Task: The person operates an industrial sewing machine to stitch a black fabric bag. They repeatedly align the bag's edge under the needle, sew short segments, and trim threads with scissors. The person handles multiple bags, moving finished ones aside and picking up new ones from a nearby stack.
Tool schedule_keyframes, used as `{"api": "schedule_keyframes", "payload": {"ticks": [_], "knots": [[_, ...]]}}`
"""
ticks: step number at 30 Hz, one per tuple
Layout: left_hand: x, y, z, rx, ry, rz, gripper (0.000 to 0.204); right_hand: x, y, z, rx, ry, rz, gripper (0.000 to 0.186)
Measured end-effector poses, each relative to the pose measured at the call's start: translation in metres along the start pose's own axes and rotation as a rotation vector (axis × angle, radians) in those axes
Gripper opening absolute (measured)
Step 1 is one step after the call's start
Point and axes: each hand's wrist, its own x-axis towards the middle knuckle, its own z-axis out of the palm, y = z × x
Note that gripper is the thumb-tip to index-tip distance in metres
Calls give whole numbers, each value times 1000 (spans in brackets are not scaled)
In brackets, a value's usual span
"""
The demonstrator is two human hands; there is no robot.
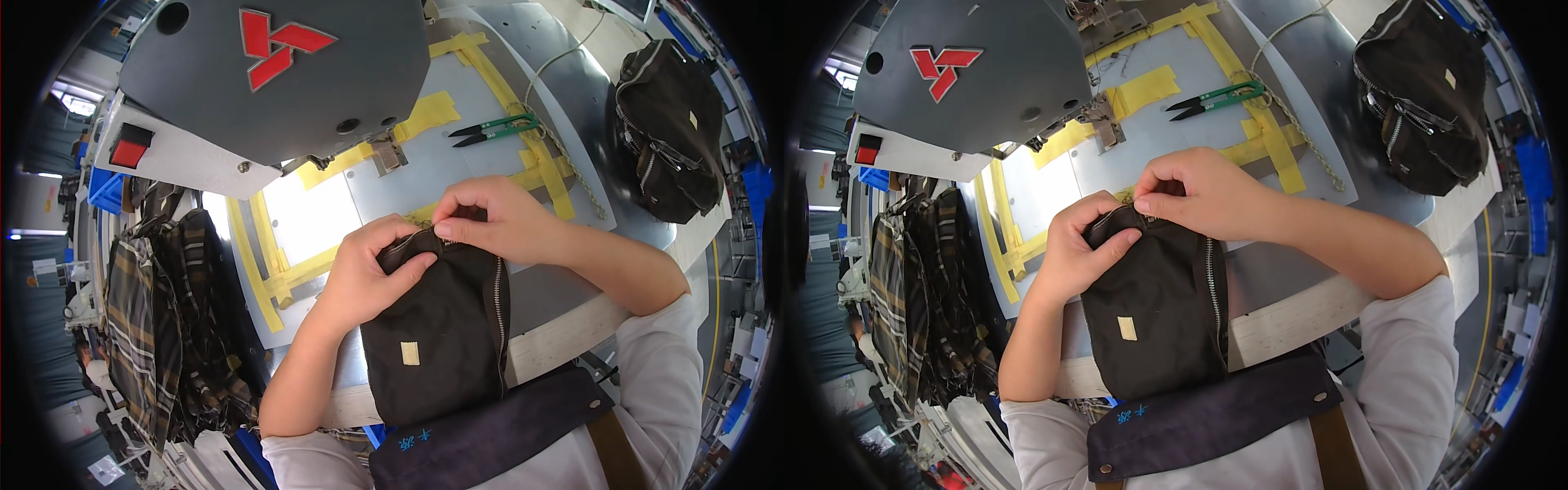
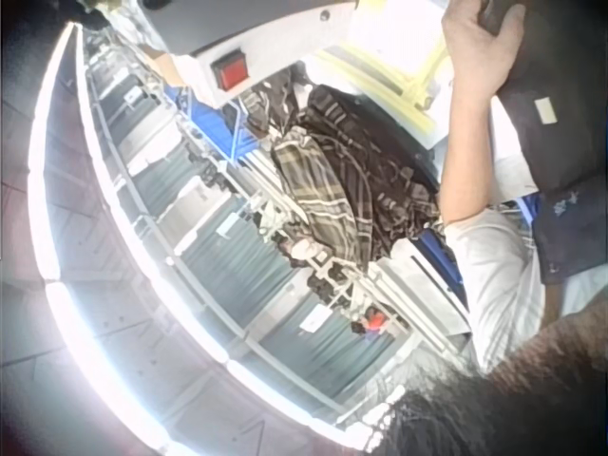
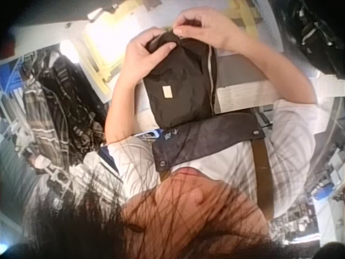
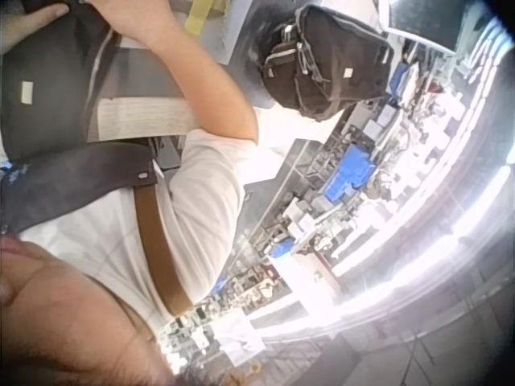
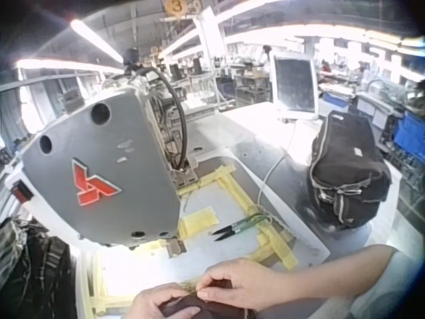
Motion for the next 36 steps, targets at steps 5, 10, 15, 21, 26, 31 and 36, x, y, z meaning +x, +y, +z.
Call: {"api": "schedule_keyframes", "payload": {"ticks": [5, 10, 15, 21, 26, 31, 36], "knots": [[3, -5, 2, 1, 23, 64, 18, 0, 2, -2, 4, 1, 3, 18], [1, -5, 2, 4, 38, 58, 17, 0, 1, -1, -2, 5, -6, 18], [2, -7, 2, -3, 39, 51, 17, 0, -5, -4, -3, -46, 89, 12], [1, -12, 6, 133, 220, 366, 19, -7, -3, -5, -212, 5, -375, 14], [-5, -12, 9, 434, 366, 816, 24, -13, -1, -9, -689, 103, -1055, 15], [-6, -12, 8, 481, 382, 935, 20, -13, -2, -9, -778, 136, -1210, 12], [-6, -12, 7, 504, 379, 961, 20, -13, -2, -8, -793, 142, -1245, 11]]}}
